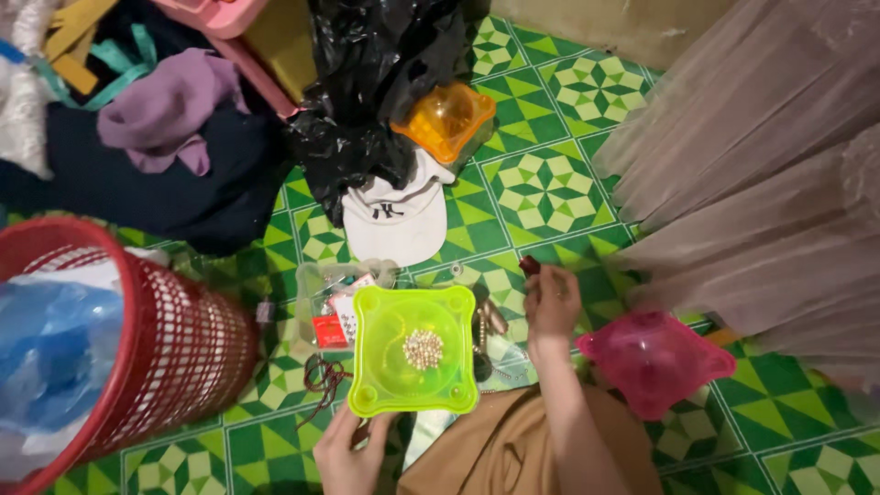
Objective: The person sorts various jewelry pieces and components from a plastic container into individual small trays and bags by hand, later using shears to cut a length of gold-colored chain.
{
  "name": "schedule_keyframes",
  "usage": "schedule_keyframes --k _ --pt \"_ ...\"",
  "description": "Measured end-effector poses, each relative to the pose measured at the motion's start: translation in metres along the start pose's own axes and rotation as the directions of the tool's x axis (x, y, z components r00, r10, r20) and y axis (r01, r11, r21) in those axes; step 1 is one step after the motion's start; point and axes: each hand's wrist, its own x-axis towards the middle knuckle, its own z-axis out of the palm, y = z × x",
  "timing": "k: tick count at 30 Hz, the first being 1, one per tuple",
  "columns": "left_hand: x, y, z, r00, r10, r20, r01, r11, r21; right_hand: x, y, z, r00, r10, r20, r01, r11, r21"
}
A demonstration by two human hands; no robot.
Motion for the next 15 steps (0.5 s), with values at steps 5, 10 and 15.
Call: schedule_keyframes --k 5,10,15 --pt "-0.034 0.001 -0.021 0.995 -0.096 0.035 0.097 0.995 -0.025 -0.019 0.011 -0.011 0.964 -0.136 0.228 0.181 0.964 -0.193" --pt "-0.053 0.007 -0.042 0.997 -0.040 0.069 0.037 0.999 0.037 -0.021 0.027 -0.035 0.846 -0.294 0.445 0.489 0.760 -0.428" --pt "-0.062 -0.016 -0.057 0.993 -0.105 0.059 0.105 0.994 -0.007 -0.031 0.035 -0.063 0.793 -0.121 0.597 0.522 0.639 -0.565"
